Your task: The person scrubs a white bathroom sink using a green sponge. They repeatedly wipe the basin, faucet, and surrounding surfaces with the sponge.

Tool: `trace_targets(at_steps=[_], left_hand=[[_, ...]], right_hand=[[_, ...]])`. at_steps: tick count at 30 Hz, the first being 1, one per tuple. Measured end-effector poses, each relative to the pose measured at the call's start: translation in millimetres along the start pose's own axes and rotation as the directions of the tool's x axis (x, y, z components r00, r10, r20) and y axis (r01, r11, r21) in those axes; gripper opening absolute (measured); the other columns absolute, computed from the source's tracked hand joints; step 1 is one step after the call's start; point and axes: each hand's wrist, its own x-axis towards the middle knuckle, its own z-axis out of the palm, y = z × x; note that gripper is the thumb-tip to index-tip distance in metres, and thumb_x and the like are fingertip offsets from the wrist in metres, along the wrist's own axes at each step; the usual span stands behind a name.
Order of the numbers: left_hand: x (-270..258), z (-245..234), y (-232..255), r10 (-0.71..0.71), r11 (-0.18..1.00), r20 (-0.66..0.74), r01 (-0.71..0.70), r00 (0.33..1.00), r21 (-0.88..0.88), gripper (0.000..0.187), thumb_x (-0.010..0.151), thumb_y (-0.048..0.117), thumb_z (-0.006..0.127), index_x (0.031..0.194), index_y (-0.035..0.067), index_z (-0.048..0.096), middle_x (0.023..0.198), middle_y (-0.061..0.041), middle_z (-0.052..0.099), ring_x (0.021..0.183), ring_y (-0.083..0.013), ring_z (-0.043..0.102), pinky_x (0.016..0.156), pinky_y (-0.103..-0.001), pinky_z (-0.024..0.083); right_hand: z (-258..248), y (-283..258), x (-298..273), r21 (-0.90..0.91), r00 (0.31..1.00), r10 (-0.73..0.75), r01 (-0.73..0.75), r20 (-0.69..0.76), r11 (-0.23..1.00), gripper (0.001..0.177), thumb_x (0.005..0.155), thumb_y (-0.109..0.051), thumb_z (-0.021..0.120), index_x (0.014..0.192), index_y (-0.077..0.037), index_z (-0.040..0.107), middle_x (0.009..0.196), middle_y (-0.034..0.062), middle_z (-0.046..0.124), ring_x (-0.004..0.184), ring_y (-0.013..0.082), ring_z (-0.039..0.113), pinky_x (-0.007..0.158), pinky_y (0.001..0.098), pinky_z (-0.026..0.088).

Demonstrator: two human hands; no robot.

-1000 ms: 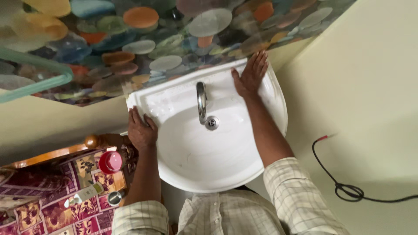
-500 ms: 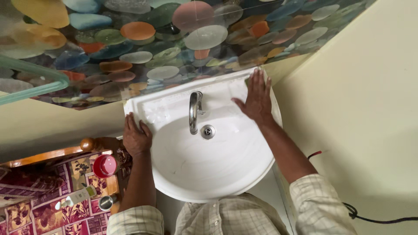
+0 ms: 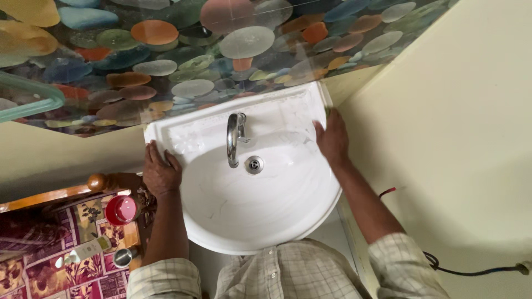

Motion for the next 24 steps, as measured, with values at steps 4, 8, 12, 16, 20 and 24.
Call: trace_targets(at_steps=[4,8,12,16,20,24], left_hand=[[0.1,4.2,-1.5,0.026,1.000,-0.057,-0.026,0.998,-0.001,0.048,0.103,0.023,0.056,0.144,-0.002,0.057,0.141,-0.026,0.062,0.120,-0.0431,0.067,0.097,-0.048,0.058],[1.8,7.6,-3.8,0.044,0.999,-0.069,-0.045,0.997,-0.004,0.049,0.103,0.022,0.056,0.144,-0.004,0.057,0.140,-0.029,0.062,0.119,-0.0442,0.067,0.095,-0.049,0.059],[-2.5,9.7,-5.2,0.049,0.999,-0.065,-0.048,0.997,0.020,0.049,0.103,0.022,0.057,0.144,-0.005,0.057,0.139,-0.030,0.062,0.116,-0.0449,0.068,0.091,-0.049,0.059],[1.1,7.0,-1.8,0.048,0.998,-0.064,-0.045,0.997,0.038,0.051,0.101,0.024,0.057,0.143,-0.004,0.057,0.138,-0.029,0.063,0.113,-0.0447,0.068,0.090,-0.049,0.059],[-6.3,6.3,-6.9,0.016,1.000,-0.019,-0.016,1.000,0.017,0.049,0.104,0.023,0.055,0.145,-0.005,0.055,0.140,-0.030,0.062,0.116,-0.0438,0.068,0.093,-0.047,0.060],[4.6,7.1,-4.3,0.035,0.999,-0.035,-0.034,0.999,0.031,0.049,0.102,0.023,0.055,0.143,-0.005,0.056,0.139,-0.029,0.062,0.116,-0.0436,0.068,0.091,-0.047,0.059]], right_hand=[[-22.9,3.3,-56.7,-0.077,0.990,-0.113,0.106,-0.090,0.991,0.061,0.105,-0.027,0.066,0.149,0.008,0.044,0.146,0.0313,0.055,0.134,0.0459,0.055,0.113,0.0462,0.046],[-3.4,19.6,-7.9,-0.001,0.994,0.090,-0.091,0.064,0.996,0.084,0.093,-0.050,0.077,0.143,0.009,0.046,0.139,0.0313,0.056,0.129,0.0447,0.055,0.110,0.0465,0.046],[24.2,1.2,97.9,-0.036,0.981,0.069,-0.063,0.179,0.997,0.098,0.081,-0.051,0.084,0.144,0.011,0.041,0.147,0.0348,0.045,0.137,0.0465,0.044,0.113,0.0464,0.037],[45.4,-65.1,102.2,-0.087,0.953,0.302,-0.301,0.001,0.950,0.086,0.091,-0.030,0.066,0.158,0.008,0.027,0.161,0.0310,0.030,0.151,0.0437,0.030,0.123,0.0495,0.027],[82.2,-122.7,73.8,-0.220,0.972,0.234,-0.232,-0.018,0.947,0.086,0.093,-0.018,0.059,0.154,0.021,0.012,0.162,0.0450,0.001,0.154,0.0540,0.000,0.128,0.0561,0.005],[97.9,-143.9,34.0,0.016,0.986,-0.162,0.161,0.047,0.987,0.074,0.095,-0.008,0.047,0.154,0.023,0.014,0.162,0.0460,0.006,0.154,0.0550,0.004,0.127,0.0540,0.004]])
